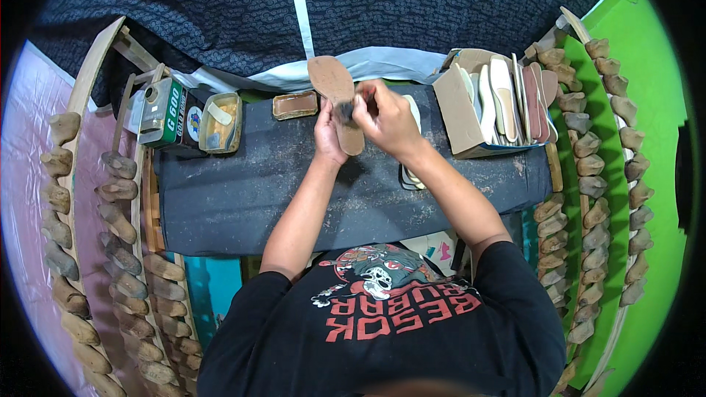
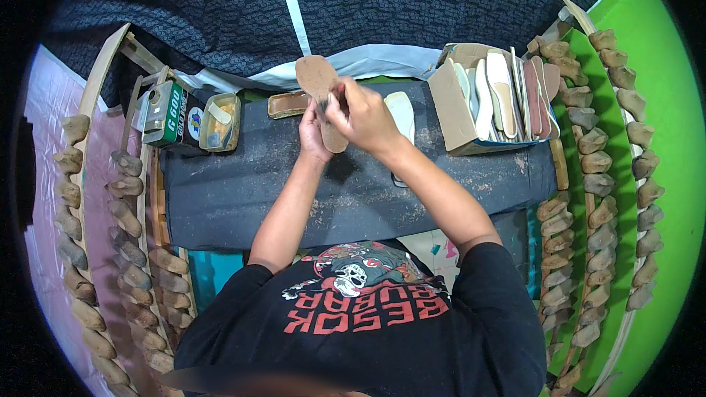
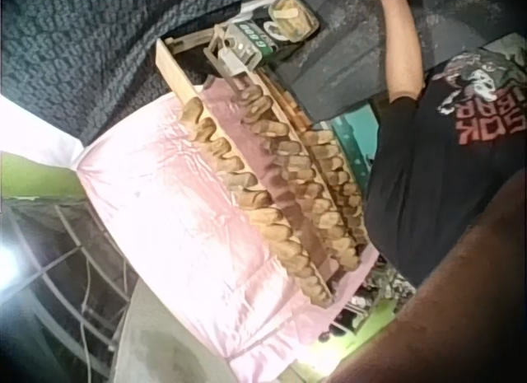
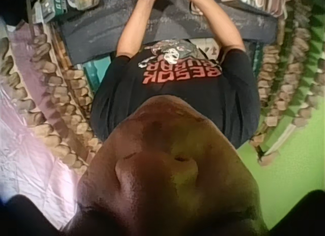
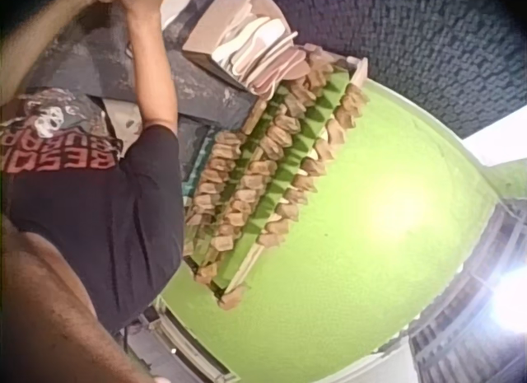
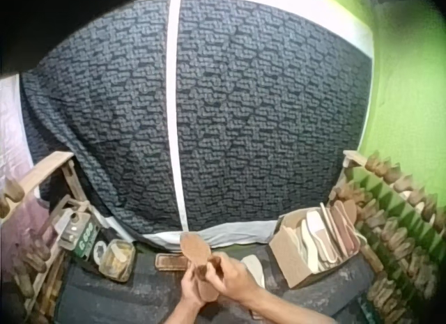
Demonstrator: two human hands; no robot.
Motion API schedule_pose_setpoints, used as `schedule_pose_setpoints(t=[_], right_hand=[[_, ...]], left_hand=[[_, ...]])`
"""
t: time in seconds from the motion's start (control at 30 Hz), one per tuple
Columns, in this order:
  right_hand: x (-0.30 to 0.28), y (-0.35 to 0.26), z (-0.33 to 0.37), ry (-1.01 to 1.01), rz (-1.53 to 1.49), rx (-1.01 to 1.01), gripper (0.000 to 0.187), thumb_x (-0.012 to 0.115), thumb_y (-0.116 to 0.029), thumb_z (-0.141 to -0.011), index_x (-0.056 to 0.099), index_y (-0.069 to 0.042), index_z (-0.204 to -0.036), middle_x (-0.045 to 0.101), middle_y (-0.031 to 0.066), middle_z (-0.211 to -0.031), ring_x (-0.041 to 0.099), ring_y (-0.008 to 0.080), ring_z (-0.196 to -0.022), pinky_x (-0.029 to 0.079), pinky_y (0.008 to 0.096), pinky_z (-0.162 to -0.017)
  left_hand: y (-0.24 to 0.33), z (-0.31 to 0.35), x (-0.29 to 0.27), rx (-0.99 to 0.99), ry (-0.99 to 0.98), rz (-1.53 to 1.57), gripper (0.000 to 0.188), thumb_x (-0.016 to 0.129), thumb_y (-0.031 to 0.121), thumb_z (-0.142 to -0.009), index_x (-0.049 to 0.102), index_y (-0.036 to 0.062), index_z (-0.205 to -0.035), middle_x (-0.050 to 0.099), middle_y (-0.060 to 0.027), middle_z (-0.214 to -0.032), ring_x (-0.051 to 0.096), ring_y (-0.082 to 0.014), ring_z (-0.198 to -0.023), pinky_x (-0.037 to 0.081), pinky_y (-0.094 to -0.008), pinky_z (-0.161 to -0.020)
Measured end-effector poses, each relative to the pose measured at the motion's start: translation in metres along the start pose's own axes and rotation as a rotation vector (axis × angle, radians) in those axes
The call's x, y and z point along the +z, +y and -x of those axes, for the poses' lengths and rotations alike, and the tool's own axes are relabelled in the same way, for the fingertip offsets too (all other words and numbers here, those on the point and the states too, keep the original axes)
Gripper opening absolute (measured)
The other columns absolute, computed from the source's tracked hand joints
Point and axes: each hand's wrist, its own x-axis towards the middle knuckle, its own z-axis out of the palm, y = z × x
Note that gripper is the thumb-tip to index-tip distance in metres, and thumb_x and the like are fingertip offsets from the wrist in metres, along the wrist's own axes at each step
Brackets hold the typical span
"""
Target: Applying glue to shoe soles and insoles using a brush at a workbench in a shoe manufacturing facility.
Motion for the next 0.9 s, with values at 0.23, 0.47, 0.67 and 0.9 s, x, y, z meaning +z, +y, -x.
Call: schedule_pose_setpoints(t=[0.23, 0.47, 0.67, 0.9], right_hand=[[-0.006, 0.000, 0.011, -0.018, 0.031, 0.002, 0.016, 0.066, -0.007, -0.092, 0.059, 0.001, -0.104, 0.066, 0.0165, -0.078, 0.067, 0.0263, -0.065, 0.053, 0.0348, -0.061], [-0.027, -0.022, 0.033, -0.148, -0.025, 0.104, 0.019, 0.068, -0.006, -0.086, 0.060, 0.002, -0.101, 0.067, 0.0149, -0.073, 0.070, 0.0295, -0.066, 0.056, 0.0374, -0.061], [-0.030, 0.018, 0.002, 0.034, 0.083, 0.124, 0.015, 0.066, -0.005, -0.089, 0.058, 0.002, -0.099, 0.067, 0.0179, -0.074, 0.070, 0.0324, -0.065, 0.054, 0.0406, -0.059], [-0.020, 0.003, 0.019, 0.012, 0.077, 0.031, 0.016, 0.066, -0.004, -0.089, 0.058, 0.001, -0.103, 0.065, 0.0152, -0.074, 0.068, 0.0310, -0.064, 0.053, 0.0389, -0.060]], left_hand=[[-0.005, -0.003, -0.004, 0.047, 0.057, 0.016, 0.043, 0.035, 0.037, -0.109, 0.046, 0.0164, -0.145, 0.061, -0.0076, -0.134, 0.061, -0.0257, -0.122, 0.051, -0.0425, -0.103], [0.006, -0.005, -0.011, 0.106, 0.124, -0.120, 0.046, 0.037, 0.044, -0.107, 0.050, 0.0114, -0.137, 0.069, -0.0142, -0.107, 0.070, -0.0270, -0.091, 0.059, -0.0411, -0.079], [-0.014, 0.007, 0.040, 0.122, 0.097, -0.104, 0.044, 0.037, 0.033, -0.109, 0.037, 0.0199, -0.151, 0.058, -0.0043, -0.133, 0.065, -0.0224, -0.109, 0.058, -0.0405, -0.082], [-0.009, 0.012, 0.022, 0.272, 0.172, -0.164, 0.044, 0.033, 0.030, -0.110, 0.035, 0.0179, -0.153, 0.058, -0.0046, -0.133, 0.065, -0.0210, -0.110, 0.059, -0.0374, -0.084]])
